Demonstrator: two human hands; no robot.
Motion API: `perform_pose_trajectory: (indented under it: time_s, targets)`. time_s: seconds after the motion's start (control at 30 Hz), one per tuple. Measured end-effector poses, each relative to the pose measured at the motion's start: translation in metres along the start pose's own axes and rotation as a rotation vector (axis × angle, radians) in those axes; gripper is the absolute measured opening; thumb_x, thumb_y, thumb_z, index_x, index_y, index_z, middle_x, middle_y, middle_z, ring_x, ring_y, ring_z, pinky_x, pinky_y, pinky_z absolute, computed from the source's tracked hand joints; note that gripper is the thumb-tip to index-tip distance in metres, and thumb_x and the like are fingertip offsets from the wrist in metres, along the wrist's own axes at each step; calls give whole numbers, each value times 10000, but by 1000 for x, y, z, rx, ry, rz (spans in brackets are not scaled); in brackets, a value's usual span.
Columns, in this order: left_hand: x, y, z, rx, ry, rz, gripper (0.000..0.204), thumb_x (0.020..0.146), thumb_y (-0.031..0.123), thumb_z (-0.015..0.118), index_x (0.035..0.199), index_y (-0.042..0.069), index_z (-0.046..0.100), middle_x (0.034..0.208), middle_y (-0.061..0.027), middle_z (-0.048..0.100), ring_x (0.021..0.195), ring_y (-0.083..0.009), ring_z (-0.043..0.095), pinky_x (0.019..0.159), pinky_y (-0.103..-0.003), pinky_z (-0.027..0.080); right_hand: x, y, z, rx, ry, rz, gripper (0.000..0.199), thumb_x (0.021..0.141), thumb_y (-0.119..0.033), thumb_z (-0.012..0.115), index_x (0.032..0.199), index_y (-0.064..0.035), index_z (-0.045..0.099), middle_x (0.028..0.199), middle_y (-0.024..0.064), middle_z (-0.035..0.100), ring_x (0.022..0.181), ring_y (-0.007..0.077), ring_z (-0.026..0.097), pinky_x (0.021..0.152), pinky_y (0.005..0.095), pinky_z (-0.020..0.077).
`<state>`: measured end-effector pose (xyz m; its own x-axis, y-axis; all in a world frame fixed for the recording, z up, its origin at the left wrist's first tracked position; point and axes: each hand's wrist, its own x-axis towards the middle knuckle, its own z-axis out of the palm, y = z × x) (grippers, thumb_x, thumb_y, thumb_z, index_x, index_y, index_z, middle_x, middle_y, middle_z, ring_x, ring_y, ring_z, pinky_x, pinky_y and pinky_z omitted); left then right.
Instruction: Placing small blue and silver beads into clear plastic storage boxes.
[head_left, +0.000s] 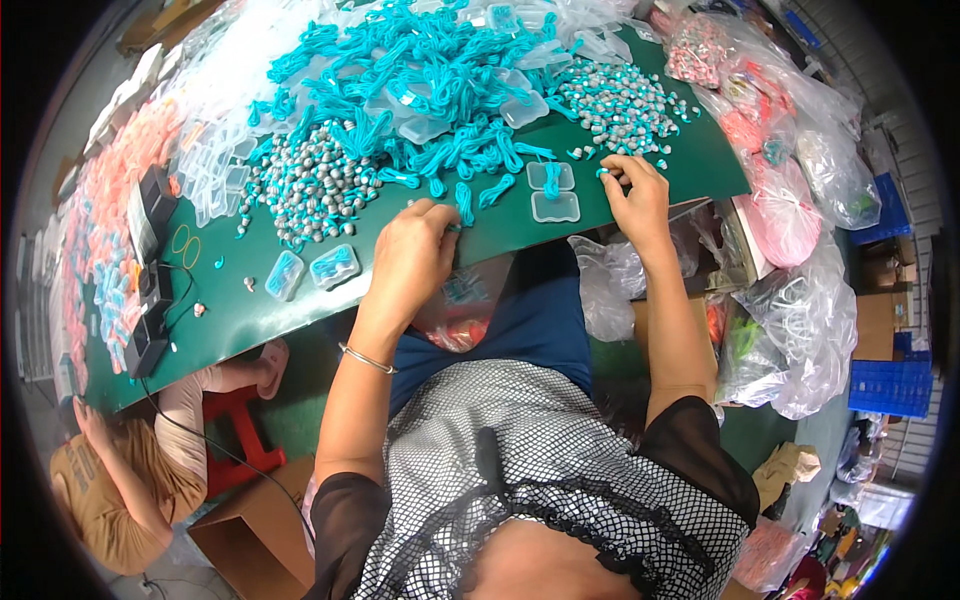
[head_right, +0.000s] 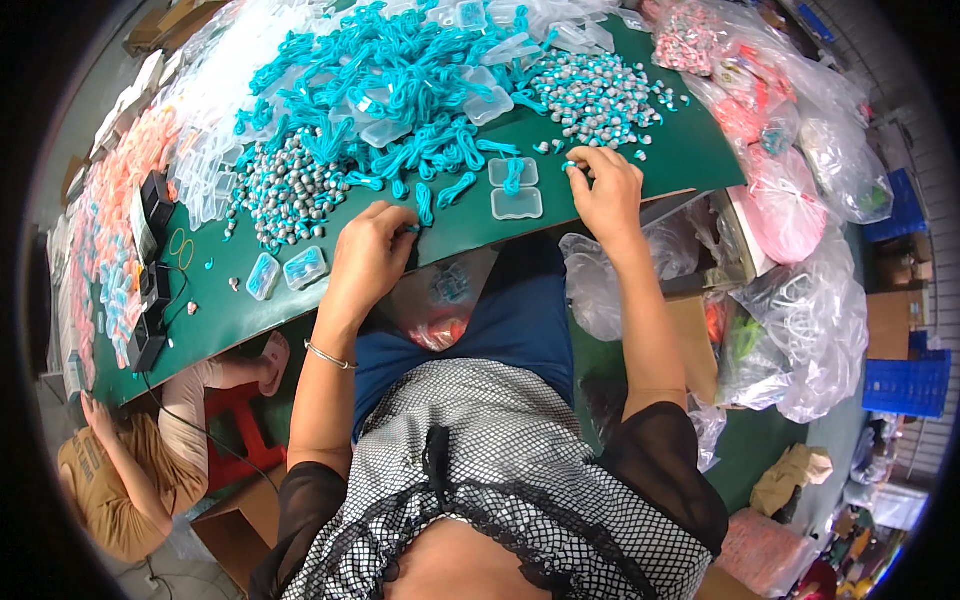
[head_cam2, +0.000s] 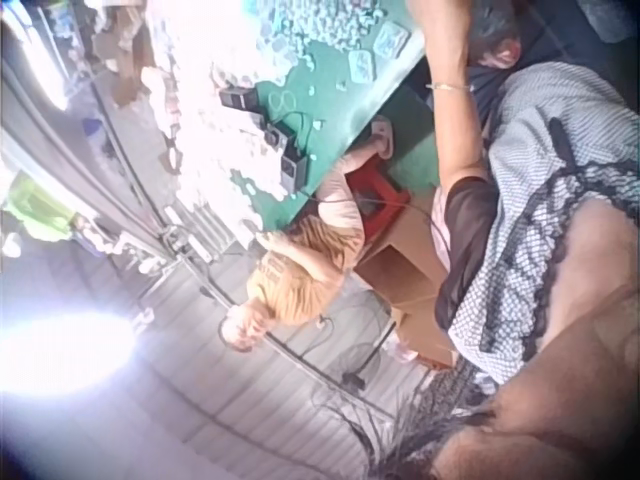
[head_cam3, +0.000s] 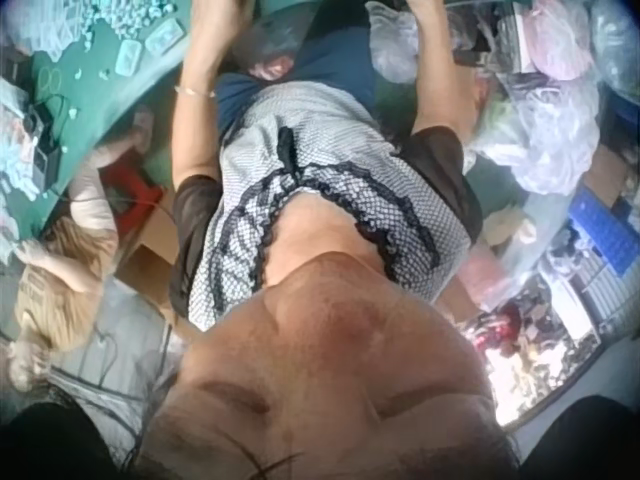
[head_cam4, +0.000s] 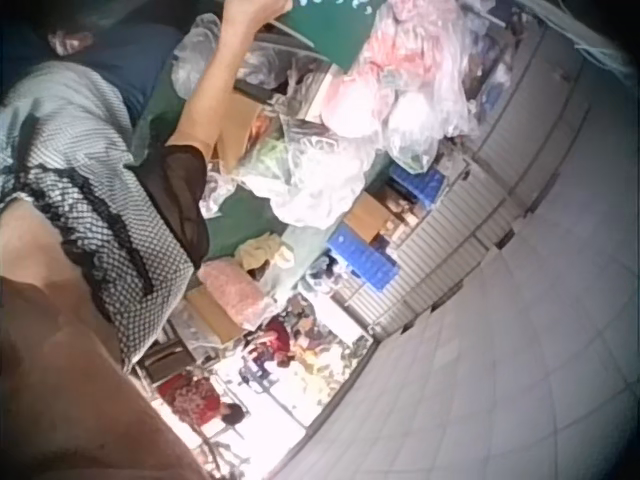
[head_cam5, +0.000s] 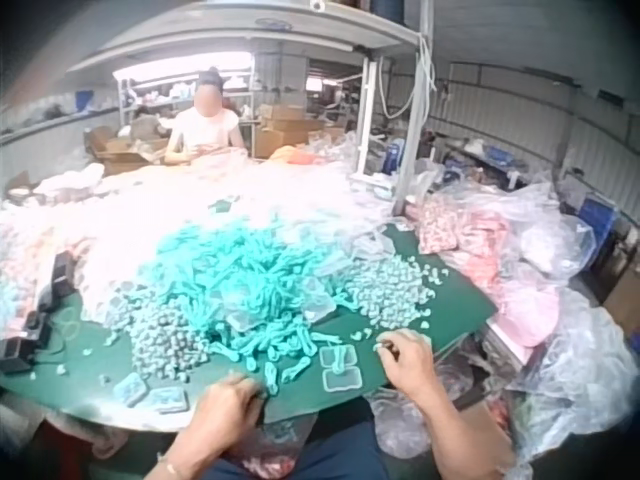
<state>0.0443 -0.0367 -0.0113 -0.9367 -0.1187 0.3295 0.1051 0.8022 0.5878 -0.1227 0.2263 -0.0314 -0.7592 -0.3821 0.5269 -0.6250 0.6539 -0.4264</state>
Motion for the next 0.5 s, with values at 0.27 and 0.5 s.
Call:
perform_pose_trajectory:
  time_s: [0.27,0.5]
  targets:
    - [14,32,30,-370,108,-33,195,780,18,730,962,6,660,806,-109,671,650,-198,630,602,-298,507,-21,-43,-8,428,-117,24,129,777,-38,710,901,-60,684,861,55,680,727,199,637,695,338,479]
    - [44,49,67,-145,27,74,175,764,122,759,883,33,668,789,-131,646,694,-305,651,619,-410,511,-23,-48,3,135,-114,-101,104,793,-154,717,892,-140,688,862,-12,654,886,214,586,833,385,365]
